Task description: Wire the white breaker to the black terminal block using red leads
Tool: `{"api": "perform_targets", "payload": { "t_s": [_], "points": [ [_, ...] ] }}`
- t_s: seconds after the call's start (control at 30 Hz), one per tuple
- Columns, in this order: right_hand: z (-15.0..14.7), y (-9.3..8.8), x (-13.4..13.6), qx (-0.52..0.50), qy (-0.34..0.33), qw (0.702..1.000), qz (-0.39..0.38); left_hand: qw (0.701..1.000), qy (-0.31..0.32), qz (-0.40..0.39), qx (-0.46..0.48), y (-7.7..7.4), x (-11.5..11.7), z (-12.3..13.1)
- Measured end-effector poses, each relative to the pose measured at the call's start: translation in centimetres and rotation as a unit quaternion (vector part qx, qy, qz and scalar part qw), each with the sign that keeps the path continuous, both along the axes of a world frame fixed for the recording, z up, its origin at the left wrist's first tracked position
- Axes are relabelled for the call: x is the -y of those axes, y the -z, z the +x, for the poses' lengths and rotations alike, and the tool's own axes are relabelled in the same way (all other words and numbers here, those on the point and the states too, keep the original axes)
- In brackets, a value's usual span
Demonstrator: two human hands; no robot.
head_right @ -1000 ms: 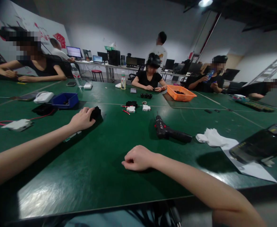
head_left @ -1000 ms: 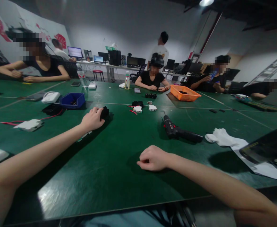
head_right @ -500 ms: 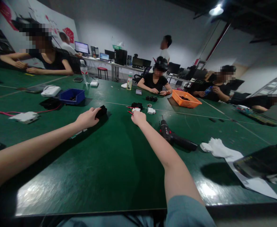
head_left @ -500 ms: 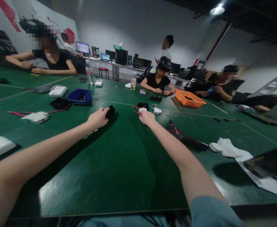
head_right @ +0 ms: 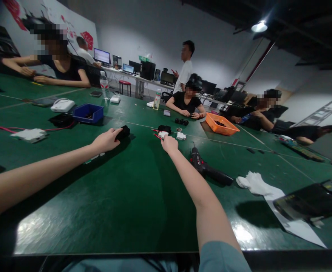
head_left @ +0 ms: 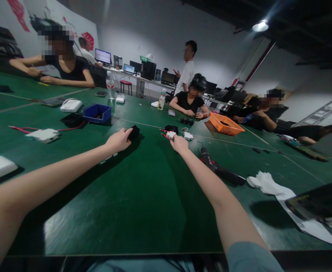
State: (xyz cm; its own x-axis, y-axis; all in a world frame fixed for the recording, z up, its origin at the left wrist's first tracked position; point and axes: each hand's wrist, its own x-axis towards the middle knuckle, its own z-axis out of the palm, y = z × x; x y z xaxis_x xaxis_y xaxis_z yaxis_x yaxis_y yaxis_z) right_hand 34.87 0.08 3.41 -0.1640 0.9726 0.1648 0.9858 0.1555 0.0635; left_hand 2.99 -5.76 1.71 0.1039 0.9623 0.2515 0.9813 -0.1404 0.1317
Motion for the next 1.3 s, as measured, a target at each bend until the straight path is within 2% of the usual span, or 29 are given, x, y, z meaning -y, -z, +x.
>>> {"api": "perform_targets", "payload": {
  "t_s": [0.3, 0.5, 0.63, 0.87, 1.0, 1.13, 1.2, 1.3],
  "points": [
    [-1.2, 0.2, -0.5, -0.015, -0.006, 1.0, -0.018, 1.0, -0.009, 0.018, 0.014, 0.3, -0.2, -0.1],
    [-0.3, -0.4, 1.6, -0.012, -0.036, 0.998, -0.044, 0.998, -0.019, 0.063, 0.001, 0.6, -0.5, -0.4],
    [0.2, -0.6, 5.8, -0.001, -0.088, 0.994, -0.061, 0.997, -0.031, 0.068, -0.01, 0.7, -0.6, -0.4],
    [1.4, -0.7, 16.1, 0.04, -0.222, 0.971, -0.073, 0.997, -0.036, 0.062, -0.032, 0.8, -0.5, -0.5],
    [2.2, -1.1, 19.4, 0.063, -0.291, 0.951, -0.078, 0.997, -0.04, 0.067, -0.03, 0.7, -0.3, -0.4],
    [2.6, -1.7, 18.9, 0.061, -0.299, 0.95, -0.059, 0.996, -0.047, 0.068, -0.019, 0.6, -0.4, -0.3],
    [2.5, -2.0, 17.1, 0.053, -0.286, 0.956, -0.03, 0.996, -0.056, 0.065, -0.008, 0.7, -0.6, -0.3],
    [2.0, -2.0, 12.9, 0.044, -0.251, 0.967, 0.016, 0.996, -0.071, 0.053, 0.001, 0.9, -0.9, -0.3]
  ]
}}
